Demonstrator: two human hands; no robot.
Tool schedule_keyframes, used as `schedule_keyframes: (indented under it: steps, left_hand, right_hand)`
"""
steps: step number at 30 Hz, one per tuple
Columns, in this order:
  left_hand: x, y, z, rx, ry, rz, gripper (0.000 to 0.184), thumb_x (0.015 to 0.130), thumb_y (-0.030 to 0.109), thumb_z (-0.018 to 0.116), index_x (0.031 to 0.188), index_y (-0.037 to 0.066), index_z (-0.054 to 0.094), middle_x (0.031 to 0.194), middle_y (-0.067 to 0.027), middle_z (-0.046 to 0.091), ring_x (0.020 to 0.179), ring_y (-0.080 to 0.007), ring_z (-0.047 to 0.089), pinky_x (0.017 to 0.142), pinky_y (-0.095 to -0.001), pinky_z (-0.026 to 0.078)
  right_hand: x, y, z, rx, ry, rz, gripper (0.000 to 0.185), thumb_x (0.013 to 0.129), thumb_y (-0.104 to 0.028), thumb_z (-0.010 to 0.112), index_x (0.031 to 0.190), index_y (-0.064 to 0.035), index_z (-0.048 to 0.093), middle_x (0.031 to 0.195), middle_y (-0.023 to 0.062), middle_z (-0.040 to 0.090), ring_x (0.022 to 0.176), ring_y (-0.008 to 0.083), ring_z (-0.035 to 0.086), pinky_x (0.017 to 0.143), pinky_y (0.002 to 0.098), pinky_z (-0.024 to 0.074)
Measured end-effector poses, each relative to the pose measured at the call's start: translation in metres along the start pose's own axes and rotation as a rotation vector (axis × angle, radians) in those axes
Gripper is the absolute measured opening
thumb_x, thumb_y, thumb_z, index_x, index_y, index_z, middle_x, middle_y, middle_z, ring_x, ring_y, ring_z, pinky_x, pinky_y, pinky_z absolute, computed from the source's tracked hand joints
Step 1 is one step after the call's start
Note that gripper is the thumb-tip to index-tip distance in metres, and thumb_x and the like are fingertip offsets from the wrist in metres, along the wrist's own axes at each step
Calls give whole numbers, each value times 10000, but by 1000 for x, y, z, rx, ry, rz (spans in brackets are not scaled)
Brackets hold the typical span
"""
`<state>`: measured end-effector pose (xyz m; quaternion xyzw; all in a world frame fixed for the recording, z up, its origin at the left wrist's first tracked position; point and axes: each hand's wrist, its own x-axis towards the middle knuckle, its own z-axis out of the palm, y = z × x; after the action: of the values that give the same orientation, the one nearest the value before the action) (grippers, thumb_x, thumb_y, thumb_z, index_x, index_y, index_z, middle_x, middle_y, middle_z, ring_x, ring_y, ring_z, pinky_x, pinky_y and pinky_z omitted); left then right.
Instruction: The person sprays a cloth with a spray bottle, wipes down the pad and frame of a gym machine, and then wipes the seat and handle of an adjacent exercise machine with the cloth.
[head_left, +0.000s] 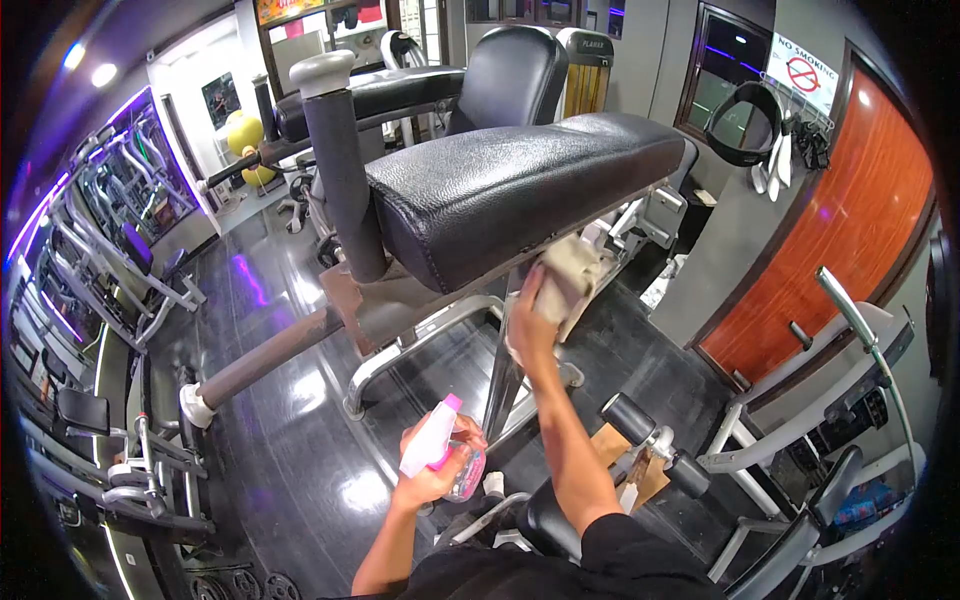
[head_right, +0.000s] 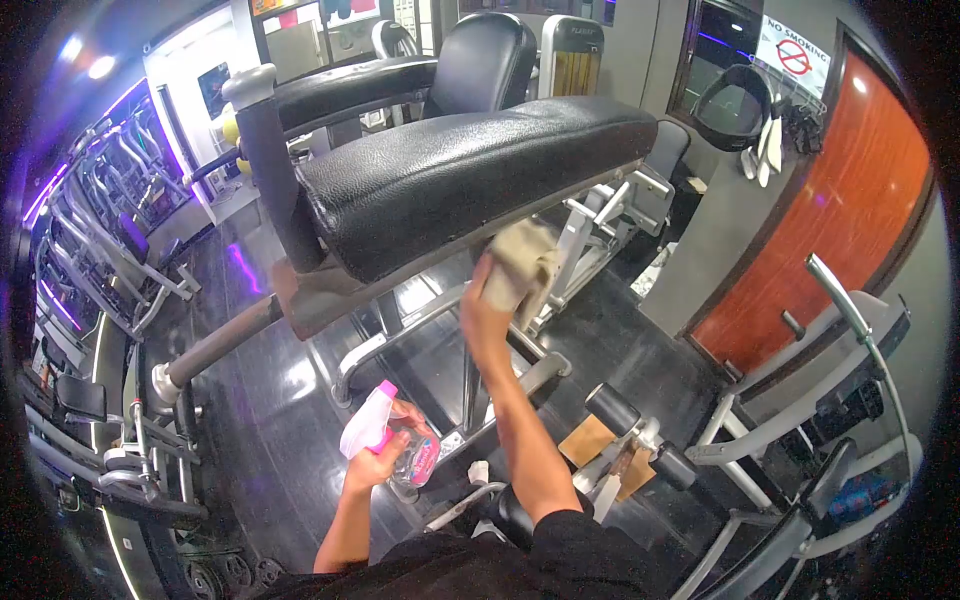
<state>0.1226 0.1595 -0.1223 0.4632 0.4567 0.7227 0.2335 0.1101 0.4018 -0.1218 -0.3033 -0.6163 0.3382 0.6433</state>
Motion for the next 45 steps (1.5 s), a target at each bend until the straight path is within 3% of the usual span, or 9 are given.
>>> schedule_keyframes:
  steps: [3,9,16,24,31,33,36,38,45]
  left_hand:
    - [7,8,5,15,-23,17,204,820,-13,605,1005,-33,521,915,-154,630,799,-224,663,733,-336,537]
    - [-9,13,4,21,4,46,214,809,-25,600,1006,-36,520,925,-164,626,806,-235,668,735,-344,537]
    - [-8,19,5,-16,18,71,222,795,-28,606,1001,-41,525,917,-165,623,777,-237,668,722,-346,536]
    - [-13,14,8,-17,17,51,219,794,-29,607,996,-40,524,912,-160,623,769,-230,665,719,-342,534]
    - [0,8,20,-67,-30,5,224,800,-35,596,1008,-38,514,914,-157,621,768,-228,667,712,-344,536]
    - [1,8,18,-53,-40,20,228,800,-37,596,1013,-37,514,917,-158,620,768,-232,668,708,-346,536]
    - [-3,4,11,-3,-37,47,236,799,-38,596,1020,-36,514,921,-159,617,772,-236,667,709,-352,536]
    - [-7,4,4,44,-39,53,239,798,-37,596,1023,-37,516,921,-160,617,777,-237,666,713,-355,536]
    - [-9,7,-10,1,105,20,216,803,-43,574,1012,-48,521,903,-161,614,795,-236,660,735,-354,532]
  right_hand:
    - [-1,0,-13,-149,47,-387,275,938,-122,507,1182,3,535,1116,180,589,1114,299,535,984,370,372]
    - [71,-24,-33,-102,-275,719,763,924,-641,234,1209,1,533,1056,224,615,933,362,604,870,408,426]
    - [5,-15,-14,-215,44,-572,294,904,-17,495,1194,-18,536,1157,182,569,1105,350,523,967,395,378]
    - [66,-25,-27,-273,-428,764,494,998,-373,356,1222,41,506,1036,185,632,896,352,600,838,431,454]
    - [-14,6,-31,-453,-398,-337,483,785,-182,619,1237,-48,511,1265,210,472,1222,422,391,1046,437,309]
    - [19,18,-13,49,51,-276,429,911,-269,520,1235,10,484,1240,182,504,1233,325,416,1047,400,299]
    - [89,73,-28,-73,-373,681,518,1008,-417,292,1275,-19,487,916,151,625,840,238,578,827,350,433]
    - [115,92,-16,754,-426,419,552,958,-470,396,1182,10,552,1141,61,586,1054,190,525,934,317,379]
    - [123,73,-29,541,-546,646,490,952,-403,361,1159,-7,562,1107,113,605,1025,213,554,928,332,400]
